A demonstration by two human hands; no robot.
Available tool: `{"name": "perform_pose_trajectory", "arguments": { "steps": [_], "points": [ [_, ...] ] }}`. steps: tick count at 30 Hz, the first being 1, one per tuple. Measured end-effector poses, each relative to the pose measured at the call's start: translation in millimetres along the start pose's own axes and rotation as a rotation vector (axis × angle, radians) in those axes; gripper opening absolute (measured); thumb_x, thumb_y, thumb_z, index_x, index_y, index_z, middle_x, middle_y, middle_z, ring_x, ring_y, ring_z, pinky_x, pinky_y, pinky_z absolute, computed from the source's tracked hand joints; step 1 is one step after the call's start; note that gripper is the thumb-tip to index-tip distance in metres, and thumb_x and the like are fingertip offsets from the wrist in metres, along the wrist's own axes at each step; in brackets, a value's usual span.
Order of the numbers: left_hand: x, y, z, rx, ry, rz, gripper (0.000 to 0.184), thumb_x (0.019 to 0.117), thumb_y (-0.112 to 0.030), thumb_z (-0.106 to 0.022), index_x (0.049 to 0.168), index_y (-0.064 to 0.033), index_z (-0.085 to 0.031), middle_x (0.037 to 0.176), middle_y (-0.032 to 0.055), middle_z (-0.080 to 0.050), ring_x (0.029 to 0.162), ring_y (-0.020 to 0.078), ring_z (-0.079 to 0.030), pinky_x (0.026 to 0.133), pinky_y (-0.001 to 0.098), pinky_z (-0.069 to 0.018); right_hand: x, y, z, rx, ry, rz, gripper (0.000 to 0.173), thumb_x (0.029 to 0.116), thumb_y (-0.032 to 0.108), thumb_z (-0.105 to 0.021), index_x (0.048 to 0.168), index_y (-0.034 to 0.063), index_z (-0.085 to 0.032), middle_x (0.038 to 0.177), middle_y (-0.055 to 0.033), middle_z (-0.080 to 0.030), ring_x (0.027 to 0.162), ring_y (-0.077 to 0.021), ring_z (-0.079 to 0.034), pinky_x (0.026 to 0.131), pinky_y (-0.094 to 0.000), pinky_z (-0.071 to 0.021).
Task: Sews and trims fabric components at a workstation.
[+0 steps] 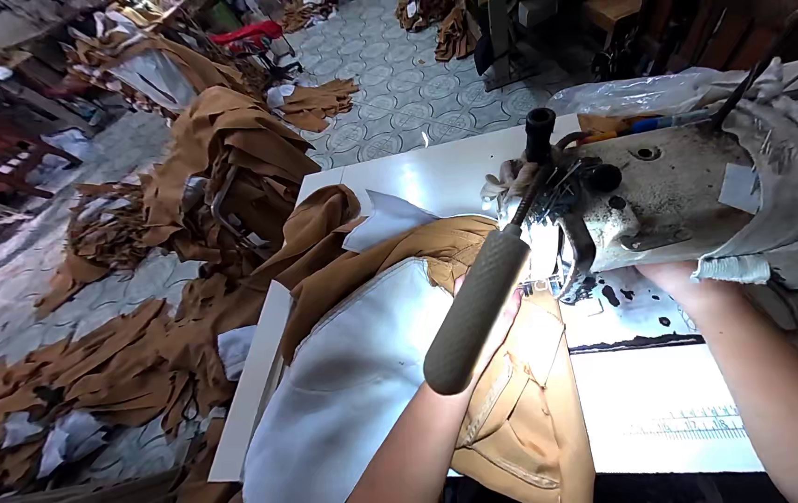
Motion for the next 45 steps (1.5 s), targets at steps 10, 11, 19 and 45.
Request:
{"name": "perform_pose_trajectory", "arguments": {
  "steps": [10,11,19,45],
  "points": [
    [-24,-18,10,-0.052,0.102,0.028,0.021,0.0969,-0.018,-0.062,0.104,-0.0048,-0.078,0.115,0.0138,-0.073,0.115,0.0308,-0.065,0.095,0.0514,-0.0472,-15,81,-7,0.048,0.688,0.321,0.042,0.1039,0.022,-0.058,0.129,-0.0117,-0.059,0.133,-0.0321,-0.058,0.132,-0.0441,-0.051,0.115,-0.0611,-0.0284],
    [-29,-18,9,-0.043,0.096,0.03,0.022,0.0975,-0.019,-0.062,0.106,-0.0062,-0.078,0.118,0.0128,-0.072,0.116,0.0305,-0.065,0.096,0.0508,-0.0481,-15,80,-7,0.085,0.679,0.332,0.041,0.1033,0.022,-0.059,0.127,-0.0116,-0.061,0.131,-0.0314,-0.06,0.129,-0.043,-0.053,0.114,-0.0602,-0.0298],
    [-28,-21,17,-0.009,0.309,0.13,0.033,0.1008,-0.02,-0.055,0.128,-0.0073,-0.07,0.141,0.0143,-0.06,0.135,0.0302,-0.053,0.11,0.0483,-0.0406,-31,73,-9,0.119,0.404,0.419,0.04,0.1004,0.021,-0.062,0.127,-0.0085,-0.063,0.134,-0.0297,-0.06,0.132,-0.044,-0.052,0.111,-0.0606,-0.0352],
    [-204,-28,23,0.072,0.049,-0.376,0.039,0.0905,-0.004,-0.062,0.126,-0.017,-0.071,0.129,0.0054,-0.072,0.122,0.023,-0.067,0.092,0.0434,-0.0563,-204,28,-53,0.355,-0.088,1.065,0.027,0.0998,0.029,-0.051,0.105,0.0279,-0.077,0.118,0.0001,-0.075,0.119,-0.0178,-0.067,0.101,-0.0442,-0.0502]
  ]
}}
Point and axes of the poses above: each hand's wrist, its own x-axis towards the middle knuckle, its own z-axis out of the back of the hand, y = z × x, the point moved 3 cm from there along x, towards the middle knuckle
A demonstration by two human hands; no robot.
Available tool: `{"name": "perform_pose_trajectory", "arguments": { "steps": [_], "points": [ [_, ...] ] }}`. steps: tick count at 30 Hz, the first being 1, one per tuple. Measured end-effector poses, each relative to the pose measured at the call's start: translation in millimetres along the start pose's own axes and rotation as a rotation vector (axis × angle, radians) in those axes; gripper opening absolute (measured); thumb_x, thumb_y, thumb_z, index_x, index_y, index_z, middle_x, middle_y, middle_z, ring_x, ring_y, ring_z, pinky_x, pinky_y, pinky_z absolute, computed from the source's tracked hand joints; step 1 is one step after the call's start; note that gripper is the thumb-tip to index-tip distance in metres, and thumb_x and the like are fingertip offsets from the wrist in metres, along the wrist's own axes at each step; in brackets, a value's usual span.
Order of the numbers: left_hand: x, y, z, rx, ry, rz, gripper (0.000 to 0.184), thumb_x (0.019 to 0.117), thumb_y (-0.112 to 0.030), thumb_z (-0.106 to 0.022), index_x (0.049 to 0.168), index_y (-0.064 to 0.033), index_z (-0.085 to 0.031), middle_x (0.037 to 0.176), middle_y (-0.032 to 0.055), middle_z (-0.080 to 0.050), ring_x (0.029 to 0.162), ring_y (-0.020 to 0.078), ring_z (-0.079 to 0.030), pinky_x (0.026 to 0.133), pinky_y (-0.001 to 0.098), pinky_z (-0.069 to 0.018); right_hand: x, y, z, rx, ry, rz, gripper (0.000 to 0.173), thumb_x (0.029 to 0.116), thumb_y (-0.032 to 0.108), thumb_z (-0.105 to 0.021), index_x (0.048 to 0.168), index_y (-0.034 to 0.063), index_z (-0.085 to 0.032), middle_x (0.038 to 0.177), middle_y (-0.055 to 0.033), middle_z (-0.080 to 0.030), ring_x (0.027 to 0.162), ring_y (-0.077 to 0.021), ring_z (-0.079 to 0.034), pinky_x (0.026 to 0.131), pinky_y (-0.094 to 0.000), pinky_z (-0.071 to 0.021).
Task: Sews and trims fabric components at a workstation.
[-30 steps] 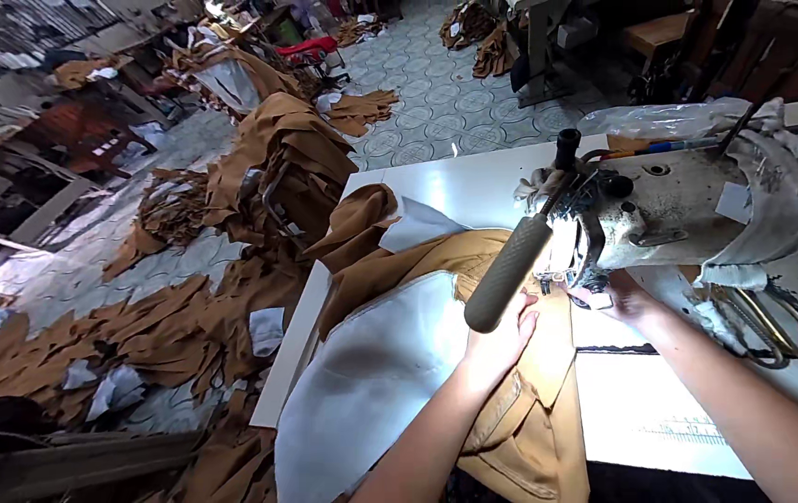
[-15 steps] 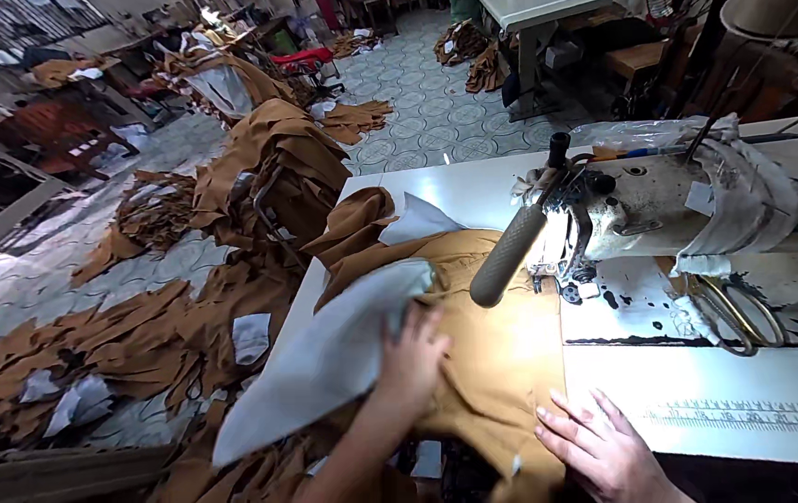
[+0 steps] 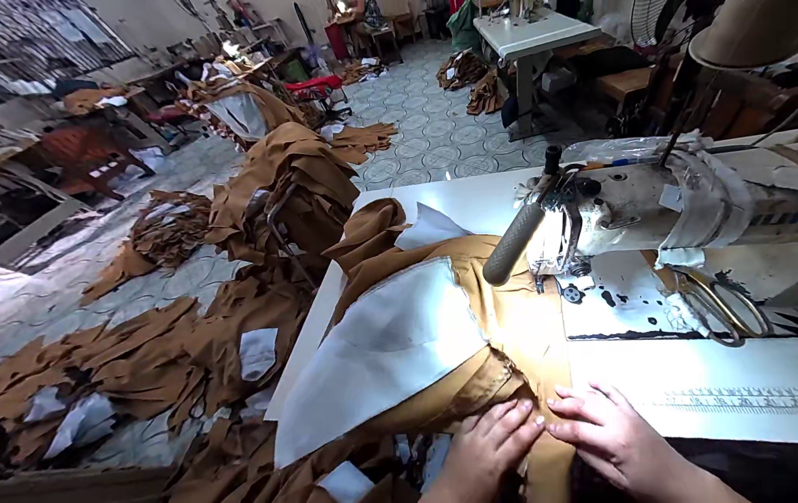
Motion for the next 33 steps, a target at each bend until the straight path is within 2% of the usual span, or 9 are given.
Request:
{"name": "perform_pose_trajectory", "arguments": {
  "steps": [3,7,9,12,17,25,27,30,33],
  "points": [
    [25,12,20,-0.017,-0.38,-0.12,0.021,0.1027,-0.017,-0.053,0.105,-0.0166,-0.074,0.092,0.002,-0.074,0.087,0.0138,-0.07,0.077,0.0258,-0.0569,31,18,27,-0.118,-0.02,0.233,0.025,0.107,0.026,-0.046,0.116,0.0275,-0.07,0.127,0.0005,-0.069,0.116,-0.0157,-0.064,0.095,-0.0309,-0.0498],
    [91,4,96,0.071,-0.451,-0.102,0.021,0.0945,-0.014,-0.058,0.093,-0.0091,-0.078,0.071,0.0071,-0.068,0.066,0.02,-0.066,0.061,0.032,-0.0547,110,84,84,-0.464,0.055,0.638,0.04,0.1066,0.008,-0.041,0.128,0.0354,-0.061,0.128,0.0116,-0.066,0.099,-0.0131,-0.06,0.087,-0.0314,-0.0424],
    [113,8,122,0.106,-0.402,-0.022,0.015,0.0896,-0.01,-0.063,0.085,-0.0036,-0.076,0.073,0.0113,-0.07,0.068,0.0247,-0.071,0.062,0.0399,-0.0577,150,82,102,-0.532,0.019,0.595,0.024,0.0935,-0.001,-0.058,0.1,0.0178,-0.072,0.093,-0.002,-0.071,0.087,-0.0211,-0.069,0.082,-0.0372,-0.0532],
    [124,24,135,0.044,-0.402,0.109,0.019,0.0943,-0.015,-0.063,0.085,-0.0019,-0.072,0.08,0.0116,-0.07,0.073,0.0231,-0.069,0.067,0.0412,-0.0566,191,67,139,-0.603,0.082,0.541,0.01,0.0866,0.002,-0.066,0.079,0.0088,-0.069,0.085,-0.007,-0.069,0.081,-0.0233,-0.069,0.079,-0.0409,-0.0532],
    [127,22,134,-0.209,-0.483,0.184,0.015,0.0909,-0.013,-0.066,0.09,0.0007,-0.073,0.072,0.0035,-0.067,0.063,0.0,-0.058,0.062,0.0161,-0.0481,209,81,137,-0.538,0.076,0.555,0.013,0.0886,0.015,-0.068,0.076,0.0147,-0.07,0.104,-0.0028,-0.071,0.098,-0.0205,-0.068,0.088,-0.043,-0.0494],
    [107,27,127,-0.359,-0.407,0.047,0.02,0.0926,-0.014,-0.063,0.089,0.0041,-0.07,0.076,0.0017,-0.067,0.072,-0.0072,-0.059,0.069,0.0103,-0.0493,216,75,104,-0.408,-0.208,0.532,0.014,0.0904,0.01,-0.062,0.081,0.0145,-0.072,0.103,-0.0039,-0.074,0.097,-0.0201,-0.069,0.084,-0.0359,-0.0517],
    [103,26,122,-0.299,-0.438,-0.014,0.018,0.0934,-0.014,-0.064,0.086,0.0012,-0.07,0.076,0.0048,-0.068,0.076,-0.0013,-0.063,0.074,0.0145,-0.0514,204,65,95,-0.127,-0.174,0.448,0.013,0.0957,0.015,-0.062,0.1,0.0074,-0.071,0.106,-0.0103,-0.073,0.099,-0.0245,-0.07,0.084,-0.0375,-0.0544],
    [94,21,118,-0.208,-0.387,-0.077,0.015,0.0957,-0.015,-0.062,0.091,-0.0032,-0.07,0.082,0.007,-0.071,0.083,0.0079,-0.069,0.079,0.0224,-0.0558,159,34,78,0.233,0.026,0.119,0.058,0.0852,0.029,-0.079,0.134,0.003,-0.062,0.121,-0.0163,-0.071,0.113,-0.0293,-0.068,0.094,-0.0483,-0.0558],
    [92,19,116,-0.232,-0.211,-0.055,0.017,0.0919,-0.019,-0.064,0.085,-0.005,-0.071,0.078,0.0058,-0.071,0.078,0.0099,-0.069,0.074,0.0264,-0.0562,98,7,45,0.031,-0.102,-0.001,0.03,0.0869,0.031,-0.071,0.091,0.0022,-0.076,0.09,-0.0156,-0.075,0.089,-0.0307,-0.075,0.074,-0.0509,-0.0599]
  ]
}}
Point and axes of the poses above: each hand's wrist, its own x-axis towards the middle knuckle, its own z-axis out of the back of the hand, y = z × x, the point moved 3 cm from there along x, towards the middle knuckle
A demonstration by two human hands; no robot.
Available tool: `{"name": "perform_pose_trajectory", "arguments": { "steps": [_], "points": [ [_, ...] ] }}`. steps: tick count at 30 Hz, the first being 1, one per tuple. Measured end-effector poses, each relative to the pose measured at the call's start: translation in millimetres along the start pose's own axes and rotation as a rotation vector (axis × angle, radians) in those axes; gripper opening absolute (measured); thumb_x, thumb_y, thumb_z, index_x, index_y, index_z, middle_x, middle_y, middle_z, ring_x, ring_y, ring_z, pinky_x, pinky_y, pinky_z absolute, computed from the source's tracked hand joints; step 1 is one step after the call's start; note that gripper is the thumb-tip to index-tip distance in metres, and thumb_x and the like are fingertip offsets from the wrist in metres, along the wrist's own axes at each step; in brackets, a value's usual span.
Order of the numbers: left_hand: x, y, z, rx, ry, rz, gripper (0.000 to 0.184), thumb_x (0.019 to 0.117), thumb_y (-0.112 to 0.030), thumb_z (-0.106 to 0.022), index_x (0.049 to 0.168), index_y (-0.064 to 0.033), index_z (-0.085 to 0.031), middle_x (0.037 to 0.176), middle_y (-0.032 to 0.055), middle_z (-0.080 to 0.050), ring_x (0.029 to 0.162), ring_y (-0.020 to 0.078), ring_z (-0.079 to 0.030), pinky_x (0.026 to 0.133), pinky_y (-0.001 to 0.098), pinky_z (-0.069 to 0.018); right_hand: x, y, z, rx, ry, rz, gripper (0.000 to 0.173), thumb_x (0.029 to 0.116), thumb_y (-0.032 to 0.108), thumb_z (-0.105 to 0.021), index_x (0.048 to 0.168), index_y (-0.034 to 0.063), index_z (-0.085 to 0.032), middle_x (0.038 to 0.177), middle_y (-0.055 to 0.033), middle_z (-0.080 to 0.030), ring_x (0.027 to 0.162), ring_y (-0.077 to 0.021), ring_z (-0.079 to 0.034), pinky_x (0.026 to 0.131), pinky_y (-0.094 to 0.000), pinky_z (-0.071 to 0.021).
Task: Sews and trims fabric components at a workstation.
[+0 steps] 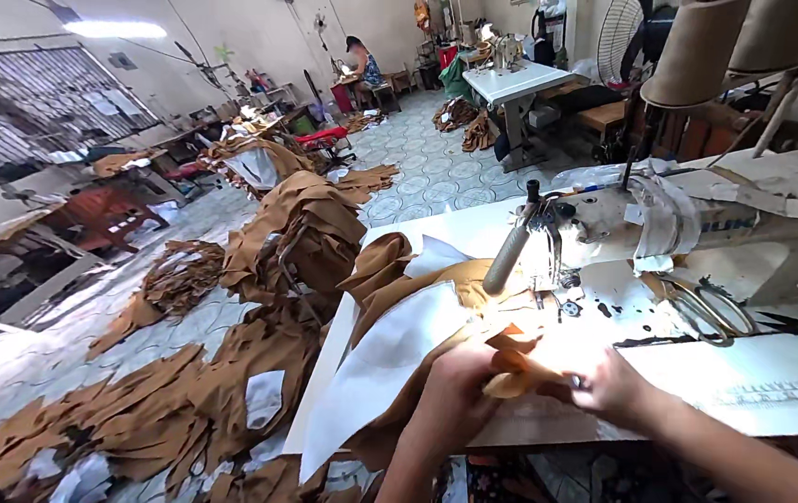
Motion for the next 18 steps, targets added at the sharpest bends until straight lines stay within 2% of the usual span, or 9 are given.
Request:
{"name": "perform_pose_trajectory", "arguments": {
  "steps": [1,3,5,7,9,10,13,15,18],
  "points": [
    [2,-1,-4,-0.096,0.114,0.048,0.025,0.0952,-0.022,-0.061,0.084,-0.0037,-0.072,0.076,0.0053,-0.07,0.076,0.009,-0.068,0.072,0.0268,-0.055,-19,-1,-8,-0.064,-0.063,-0.004,0.029,0.0905,0.032,-0.065,0.086,0.0056,-0.076,0.086,-0.0123,-0.075,0.086,-0.0259,-0.074,0.074,-0.045,-0.0602],
    [8,-1,-22,-0.391,0.366,0.201,0.044,0.1064,-0.037,-0.048,0.101,-0.0031,-0.076,0.092,0.0007,-0.075,0.087,-0.0005,-0.068,0.081,0.0212,-0.0557,-48,6,-19,-0.129,-0.134,0.023,0.029,0.1,0.031,-0.056,0.088,0.0112,-0.073,0.089,-0.007,-0.075,0.089,-0.0173,-0.073,0.08,-0.0338,-0.0597],
    [19,3,-54,-0.479,0.48,0.327,0.042,0.1096,-0.028,-0.04,0.115,-0.002,-0.072,0.107,0.0041,-0.075,0.1,0.0028,-0.067,0.093,0.0251,-0.0522,-65,13,-27,-0.194,-0.17,0.062,0.024,0.0973,0.022,-0.054,0.084,0.0162,-0.073,0.088,-0.0024,-0.076,0.089,-0.0146,-0.073,0.083,-0.0305,-0.057],
    [26,25,-91,-0.197,0.499,0.357,0.038,0.1067,-0.029,-0.048,0.126,-0.0043,-0.069,0.125,0.0115,-0.07,0.118,0.019,-0.065,0.104,0.0399,-0.048,-79,19,-31,-0.24,-0.073,0.017,0.021,0.0936,0.011,-0.057,0.087,0.0171,-0.076,0.091,-0.0011,-0.077,0.094,-0.0177,-0.074,0.093,-0.0364,-0.0561],
    [26,51,-114,0.121,0.525,0.403,0.045,0.1034,-0.038,-0.053,0.137,-0.0091,-0.064,0.145,0.0126,-0.059,0.136,0.0285,-0.053,0.113,0.0525,-0.0389,-85,26,-29,-0.216,0.059,-0.046,0.02,0.0881,0.002,-0.065,0.095,0.0107,-0.081,0.101,-0.0071,-0.08,0.099,-0.0272,-0.076,0.085,-0.0456,-0.0599],
    [25,58,-118,0.205,0.522,0.428,0.049,0.1025,-0.043,-0.053,0.14,-0.0121,-0.063,0.148,0.0118,-0.056,0.14,0.0296,-0.05,0.114,0.0568,-0.0355,-89,24,-29,-0.224,0.083,-0.048,0.019,0.0893,0.004,-0.065,0.096,0.0125,-0.081,0.102,-0.0052,-0.08,0.101,-0.0257,-0.076,0.084,-0.0453,-0.0599],
    [22,61,-120,0.265,0.532,0.483,0.053,0.1026,-0.046,-0.051,0.145,-0.0155,-0.059,0.152,0.0097,-0.053,0.145,0.0286,-0.044,0.116,0.06,-0.0297,-93,9,-32,-0.195,0.09,0.02,0.02,0.0927,0.013,-0.061,0.089,0.0201,-0.079,0.1,0.0028,-0.079,0.102,-0.0164,-0.074,0.088,-0.0398,-0.0576],
    [20,59,-120,0.254,0.496,0.484,0.052,0.1019,-0.045,-0.053,0.143,-0.0141,-0.061,0.153,0.0086,-0.053,0.145,0.0279,-0.045,0.117,0.0603,-0.0293,-81,-7,-23,-0.018,0.224,0.066,0.014,0.0911,0.013,-0.063,0.09,0.0173,-0.077,0.099,0.0002,-0.078,0.099,-0.0174,-0.075,0.088,-0.0422,-0.0593],
    [19,59,-120,0.228,0.479,0.5,0.05,0.1014,-0.042,-0.054,0.142,-0.0125,-0.062,0.154,0.0074,-0.052,0.146,0.0284,-0.044,0.116,0.0595,-0.0297,-40,-54,-9,0.095,0.318,-0.069,0.019,0.0911,0.012,-0.06,0.094,0.0111,-0.079,0.094,-0.007,-0.076,0.093,-0.0251,-0.073,0.085,-0.0481,-0.0583]
  ]
}}
Point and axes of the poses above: each hand's wrist, its own x-axis towards the middle knuckle, its own z-axis out of the back of the hand, y = z × x, the point moved 3 cm from there along x, towards the middle knuckle
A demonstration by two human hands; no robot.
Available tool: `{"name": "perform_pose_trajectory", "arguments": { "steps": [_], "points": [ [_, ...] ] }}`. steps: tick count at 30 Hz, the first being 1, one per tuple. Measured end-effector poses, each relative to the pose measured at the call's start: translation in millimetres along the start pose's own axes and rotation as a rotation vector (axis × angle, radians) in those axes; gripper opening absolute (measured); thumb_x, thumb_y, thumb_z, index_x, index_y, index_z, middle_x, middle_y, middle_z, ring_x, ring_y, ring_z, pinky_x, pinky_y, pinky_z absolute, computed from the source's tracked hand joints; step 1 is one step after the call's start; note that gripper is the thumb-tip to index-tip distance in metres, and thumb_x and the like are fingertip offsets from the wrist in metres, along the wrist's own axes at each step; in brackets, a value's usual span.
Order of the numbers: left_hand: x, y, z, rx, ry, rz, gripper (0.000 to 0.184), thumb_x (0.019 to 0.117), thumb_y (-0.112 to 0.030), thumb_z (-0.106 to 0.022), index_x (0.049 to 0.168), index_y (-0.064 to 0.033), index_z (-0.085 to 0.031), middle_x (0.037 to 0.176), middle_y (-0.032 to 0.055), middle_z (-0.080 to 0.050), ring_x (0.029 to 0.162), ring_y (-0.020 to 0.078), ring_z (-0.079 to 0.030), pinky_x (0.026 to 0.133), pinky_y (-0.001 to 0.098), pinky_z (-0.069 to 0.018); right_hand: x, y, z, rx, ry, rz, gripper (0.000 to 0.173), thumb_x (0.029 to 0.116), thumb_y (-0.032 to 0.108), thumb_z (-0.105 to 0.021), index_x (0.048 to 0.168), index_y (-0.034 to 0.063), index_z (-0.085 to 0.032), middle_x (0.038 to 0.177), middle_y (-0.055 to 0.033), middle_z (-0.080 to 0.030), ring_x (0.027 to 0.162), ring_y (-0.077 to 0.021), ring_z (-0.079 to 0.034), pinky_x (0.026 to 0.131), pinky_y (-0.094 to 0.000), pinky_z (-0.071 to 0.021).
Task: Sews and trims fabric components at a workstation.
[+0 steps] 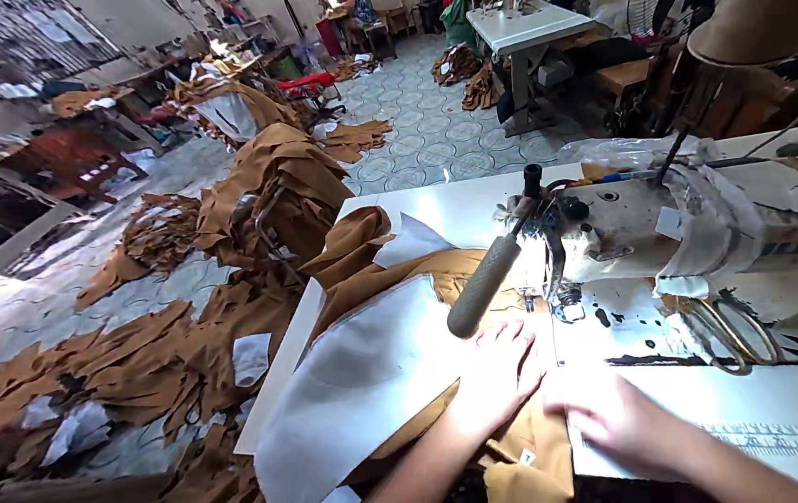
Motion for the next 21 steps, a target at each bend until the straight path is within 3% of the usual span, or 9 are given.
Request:
{"name": "perform_pose_trajectory", "arguments": {
  "steps": [2,4,8,10,15,21],
  "points": [
    [-1,-1,-2,0.015,-0.03,-0.018,0.049,0.1007,-0.042,-0.055,0.137,-0.0108,-0.065,0.151,0.0091,-0.055,0.142,0.031,-0.048,0.112,0.059,-0.0337,27,-30,14,-0.097,-0.054,-0.152,0.022,0.0947,0.014,-0.059,0.099,0.0077,-0.079,0.101,-0.014,-0.076,0.104,-0.0343,-0.071,0.097,-0.0533,-0.0523],
    [-1,-2,-3,0.025,-0.069,-0.031,0.048,0.0992,-0.04,-0.058,0.137,-0.0116,-0.065,0.149,0.009,-0.058,0.14,0.032,-0.051,0.109,0.0581,-0.0363,44,-53,19,-0.072,0.03,-0.308,0.026,0.1002,0.019,-0.06,0.113,0.0056,-0.078,0.119,-0.0175,-0.073,0.124,-0.0379,-0.062,0.114,-0.0518,-0.0382],
    [5,-6,-3,0.011,-0.148,-0.072,0.046,0.0967,-0.036,-0.062,0.133,-0.0082,-0.068,0.144,0.0123,-0.061,0.135,0.0335,-0.055,0.108,0.0578,-0.0391,50,-62,19,-0.04,-0.034,-0.343,0.02,0.0948,0.012,-0.065,0.104,-0.0005,-0.078,0.11,-0.0187,-0.075,0.116,-0.0354,-0.065,0.113,-0.0498,-0.0371],
    [9,-8,-3,0.011,-0.134,-0.059,0.046,0.0978,-0.036,-0.061,0.133,-0.0075,-0.067,0.145,0.0131,-0.06,0.137,0.0335,-0.054,0.11,0.0571,-0.037,51,-66,19,-0.063,-0.002,-0.368,0.021,0.0957,0.011,-0.063,0.104,-0.0045,-0.076,0.109,-0.0209,-0.074,0.114,-0.0341,-0.066,0.115,-0.0497,-0.0339],
    [14,-7,-7,0.056,-0.193,-0.09,0.046,0.0965,-0.036,-0.061,0.13,-0.0056,-0.069,0.141,0.0151,-0.063,0.133,0.0353,-0.057,0.105,0.0594,-0.0416,51,-65,26,0.093,-0.058,-0.46,0.022,0.0954,0.003,-0.059,0.106,-0.0108,-0.072,0.11,-0.0226,-0.072,0.116,-0.0309,-0.064,0.115,-0.0441,-0.0339],
    [16,-7,-6,0.048,-0.191,-0.096,0.045,0.0963,-0.034,-0.062,0.129,-0.0041,-0.069,0.139,0.0179,-0.064,0.131,0.0371,-0.059,0.107,0.0562,-0.0434,51,-67,23,0.125,-0.104,-0.465,0.022,0.094,0.002,-0.059,0.107,-0.0104,-0.072,0.109,-0.0205,-0.073,0.114,-0.0269,-0.065,0.117,-0.0426,-0.0312]
  ]
}}
Point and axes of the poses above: each hand's wrist, its own x-axis towards the middle knuckle, its own z-axis out of the back of the hand, y = z × x, the point moved 3 cm from there along x, towards the middle knuckle
